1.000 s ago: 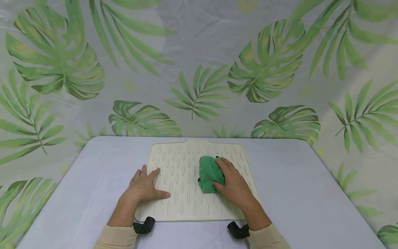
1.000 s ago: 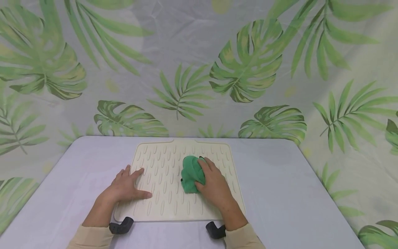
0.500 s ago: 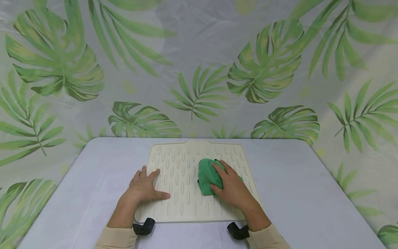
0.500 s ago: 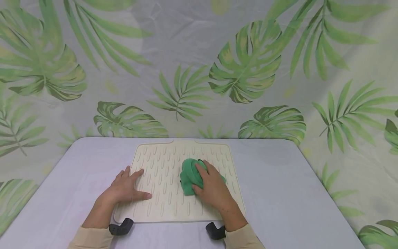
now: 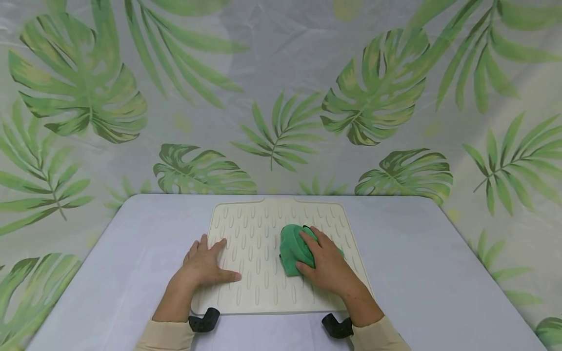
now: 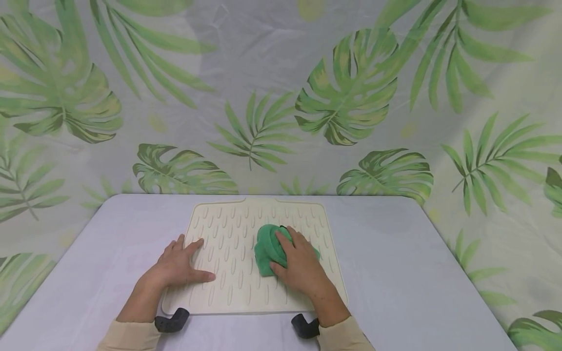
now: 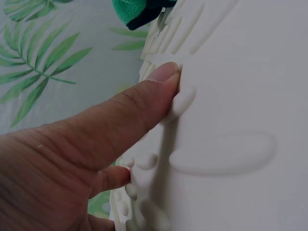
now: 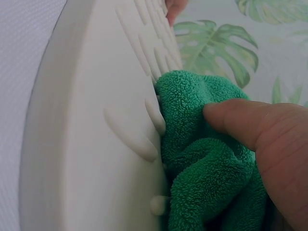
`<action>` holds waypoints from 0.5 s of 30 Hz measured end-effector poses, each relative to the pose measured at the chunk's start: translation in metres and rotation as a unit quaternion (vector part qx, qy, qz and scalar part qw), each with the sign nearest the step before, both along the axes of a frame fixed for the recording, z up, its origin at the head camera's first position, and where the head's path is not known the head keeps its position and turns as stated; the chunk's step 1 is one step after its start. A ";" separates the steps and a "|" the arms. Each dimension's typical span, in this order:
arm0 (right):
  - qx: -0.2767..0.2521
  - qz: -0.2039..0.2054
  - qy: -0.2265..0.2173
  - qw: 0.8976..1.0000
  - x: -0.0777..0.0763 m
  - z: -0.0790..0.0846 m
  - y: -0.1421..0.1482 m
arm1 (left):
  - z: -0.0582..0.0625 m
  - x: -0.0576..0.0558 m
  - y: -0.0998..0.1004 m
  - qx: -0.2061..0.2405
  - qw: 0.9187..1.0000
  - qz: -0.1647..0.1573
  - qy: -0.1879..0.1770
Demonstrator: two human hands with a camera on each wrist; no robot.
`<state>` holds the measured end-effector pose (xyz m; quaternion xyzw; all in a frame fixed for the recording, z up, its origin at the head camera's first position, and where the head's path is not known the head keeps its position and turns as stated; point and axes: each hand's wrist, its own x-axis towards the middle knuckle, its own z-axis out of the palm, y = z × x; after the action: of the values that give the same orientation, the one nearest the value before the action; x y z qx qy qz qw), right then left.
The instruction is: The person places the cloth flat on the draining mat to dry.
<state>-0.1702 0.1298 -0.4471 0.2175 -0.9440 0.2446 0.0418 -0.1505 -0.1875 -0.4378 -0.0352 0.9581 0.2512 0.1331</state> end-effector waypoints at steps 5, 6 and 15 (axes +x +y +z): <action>-0.001 0.001 -0.001 1.000 0.000 0.000 0.000 | 0.000 0.000 0.000 0.000 1.000 0.004 0.000; -0.001 0.001 -0.002 1.000 0.000 0.000 0.000 | -0.001 0.000 0.001 -0.001 1.000 0.005 0.000; -0.008 -0.004 -0.037 0.999 0.000 0.005 0.002 | -0.001 0.000 0.001 0.000 1.000 0.009 0.003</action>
<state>-0.1704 0.1322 -0.4418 0.2045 -0.9436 0.2603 0.0094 -0.1503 -0.1866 -0.4390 -0.0434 0.9580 0.2529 0.1282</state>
